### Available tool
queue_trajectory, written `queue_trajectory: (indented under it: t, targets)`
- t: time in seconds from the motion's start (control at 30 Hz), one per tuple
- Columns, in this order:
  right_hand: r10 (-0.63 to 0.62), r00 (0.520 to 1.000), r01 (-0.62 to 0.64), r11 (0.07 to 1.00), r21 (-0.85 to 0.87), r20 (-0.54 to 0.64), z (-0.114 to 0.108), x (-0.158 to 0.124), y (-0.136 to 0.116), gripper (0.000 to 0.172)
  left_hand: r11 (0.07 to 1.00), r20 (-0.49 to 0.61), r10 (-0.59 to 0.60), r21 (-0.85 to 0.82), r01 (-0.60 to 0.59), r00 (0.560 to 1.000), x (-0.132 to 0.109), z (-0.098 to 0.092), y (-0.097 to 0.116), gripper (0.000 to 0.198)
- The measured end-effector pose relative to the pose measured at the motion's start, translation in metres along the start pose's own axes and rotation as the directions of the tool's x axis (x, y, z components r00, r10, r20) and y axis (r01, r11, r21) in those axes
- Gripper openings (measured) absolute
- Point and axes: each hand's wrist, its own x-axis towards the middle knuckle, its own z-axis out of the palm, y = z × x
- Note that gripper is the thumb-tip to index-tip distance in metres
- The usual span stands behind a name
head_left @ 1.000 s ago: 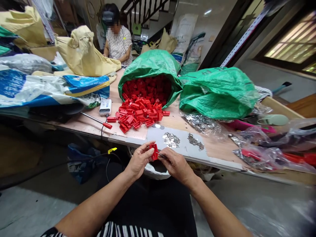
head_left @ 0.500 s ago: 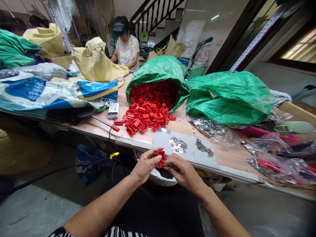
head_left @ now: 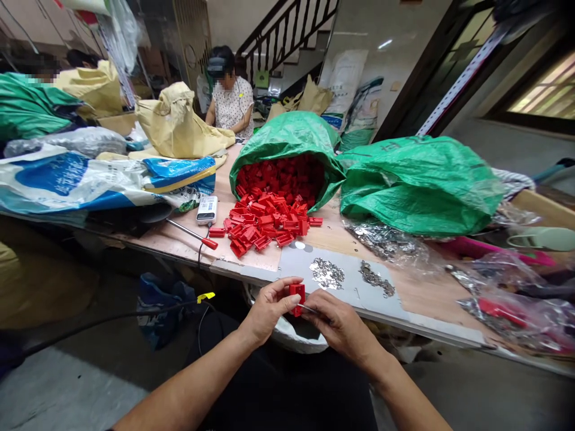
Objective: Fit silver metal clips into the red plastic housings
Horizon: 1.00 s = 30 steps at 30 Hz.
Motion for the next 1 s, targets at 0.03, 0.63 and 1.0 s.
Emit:
queue_trajectory:
  t: [0.03, 0.63, 1.0]
  targets:
    - [0.013, 1.000, -0.013, 1.000, 0.010, 0.005, 0.000, 0.000, 0.001, 0.013, 1.000, 0.011, -0.001, 0.031, 0.000, 1.000, 0.001, -0.001, 0.001, 0.043]
    - [0.291, 0.948, -0.301, 0.951, -0.065, -0.129, 0.015, 0.005, 0.041, 0.029, 0.797, -0.067, 0.280, 0.572, -0.193, 0.958, 0.031, -0.023, -0.009, 0.034]
    - [0.248, 0.964, -0.257, 0.961, -0.102, -0.098, 0.019, 0.013, 0.056, 0.018, 0.408, 0.203, 0.286, 0.858, -0.311, 0.936, 0.055, -0.031, -0.012, 0.045]
